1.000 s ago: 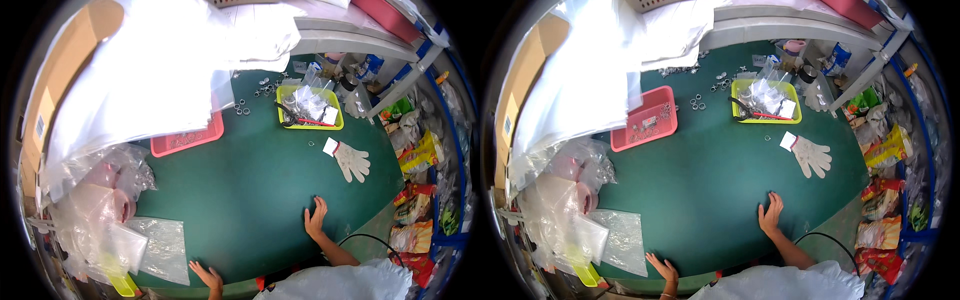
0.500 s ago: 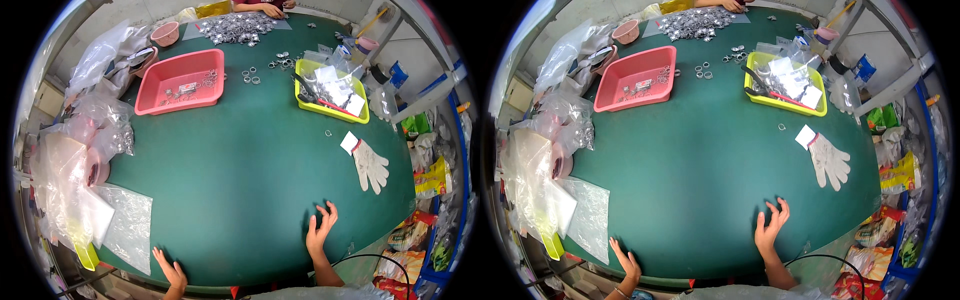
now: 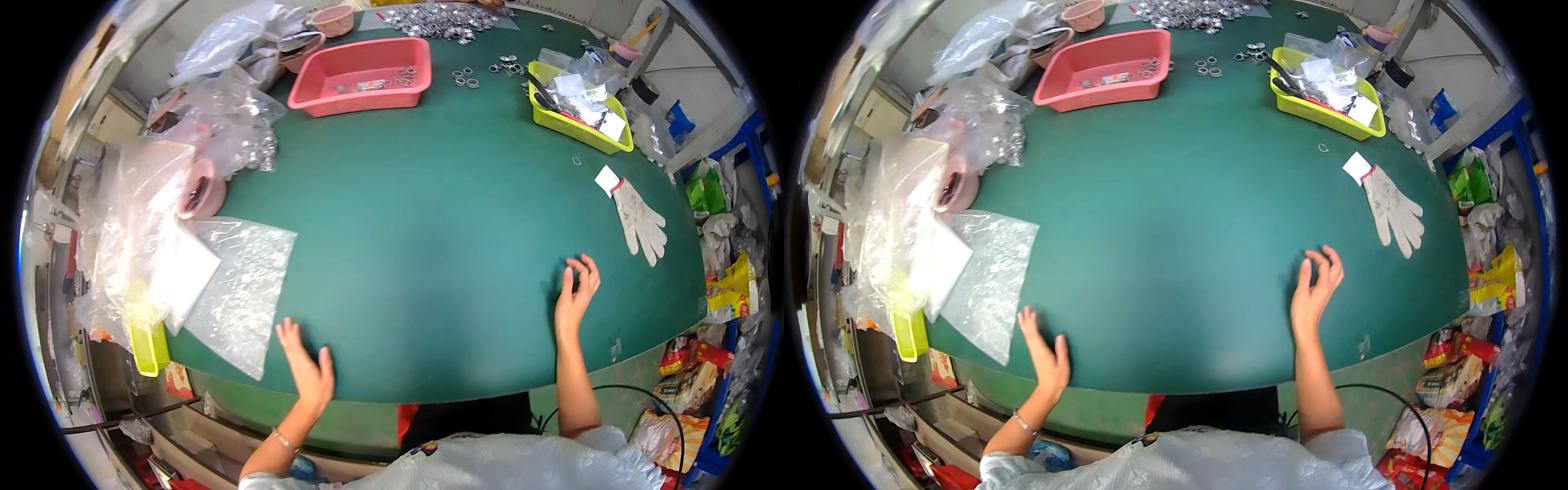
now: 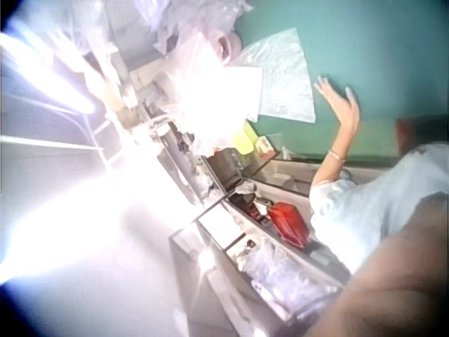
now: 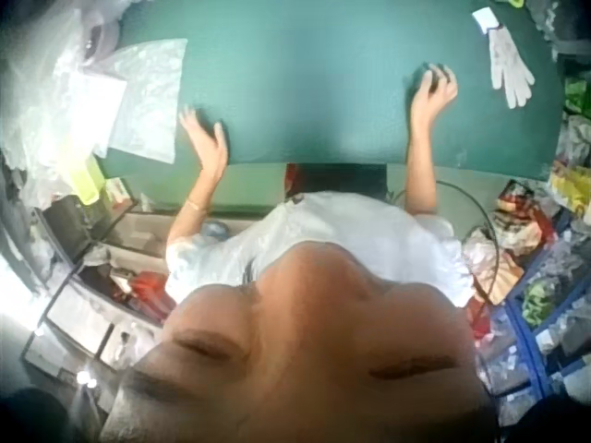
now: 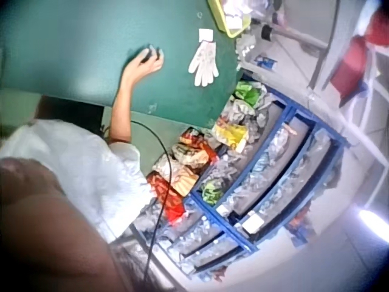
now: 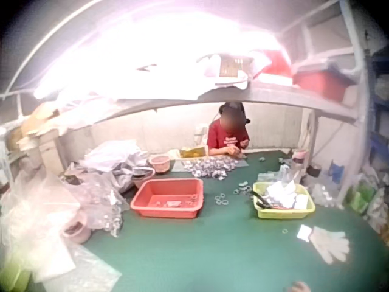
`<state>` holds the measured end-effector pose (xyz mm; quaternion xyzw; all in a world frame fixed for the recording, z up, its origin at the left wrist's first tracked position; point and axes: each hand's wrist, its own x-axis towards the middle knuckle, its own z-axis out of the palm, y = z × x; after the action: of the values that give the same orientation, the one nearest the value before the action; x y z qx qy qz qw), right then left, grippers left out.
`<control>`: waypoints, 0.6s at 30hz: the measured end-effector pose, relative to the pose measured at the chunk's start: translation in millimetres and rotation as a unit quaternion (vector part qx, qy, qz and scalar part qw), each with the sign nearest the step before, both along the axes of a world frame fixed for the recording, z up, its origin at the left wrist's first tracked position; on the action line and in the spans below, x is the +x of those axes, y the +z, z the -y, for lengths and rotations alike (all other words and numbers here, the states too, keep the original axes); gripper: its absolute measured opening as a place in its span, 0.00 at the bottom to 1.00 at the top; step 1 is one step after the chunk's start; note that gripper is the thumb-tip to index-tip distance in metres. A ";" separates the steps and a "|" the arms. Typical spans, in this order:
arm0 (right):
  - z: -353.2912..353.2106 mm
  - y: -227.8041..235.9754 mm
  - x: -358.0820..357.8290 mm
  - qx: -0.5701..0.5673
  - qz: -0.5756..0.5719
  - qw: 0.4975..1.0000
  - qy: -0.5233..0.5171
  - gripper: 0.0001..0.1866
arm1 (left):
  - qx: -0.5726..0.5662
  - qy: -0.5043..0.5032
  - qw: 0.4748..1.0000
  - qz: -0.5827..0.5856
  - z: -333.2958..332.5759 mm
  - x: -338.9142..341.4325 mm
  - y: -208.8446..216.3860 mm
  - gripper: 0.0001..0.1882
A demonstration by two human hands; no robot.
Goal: The person writes on a small plastic bag with a black marker, then walks to a shelf to retrieve a bag of metal rings. They pour the rings onto a green table and begin sorting them by hand, placing some into a pink plastic bin. Another person is visible in the background working at a separate table.
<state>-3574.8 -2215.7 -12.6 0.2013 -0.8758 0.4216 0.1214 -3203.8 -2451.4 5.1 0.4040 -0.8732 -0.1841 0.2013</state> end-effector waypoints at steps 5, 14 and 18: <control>0.3 -1.0 -2.2 0.004 -0.013 1.000 -0.006 0.08 | 0.015 -0.119 0.989 -0.084 -6.6 -49.9 22.3 0.27; -0.1 -6.2 -5.2 0.025 -0.059 0.998 -0.017 0.09 | 0.129 -0.198 0.949 -0.208 -14.3 -185.5 9.8 0.26; -0.5 -9.1 -3.7 0.030 -0.061 0.997 -0.023 0.09 | 0.179 -0.156 0.935 -0.263 -12.9 -205.5 4.0 0.24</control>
<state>-3578.6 -2215.2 -21.7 0.2103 -0.8832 0.3792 0.1785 -3409.3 -2438.6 9.1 0.2296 -0.7937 -0.4661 0.3164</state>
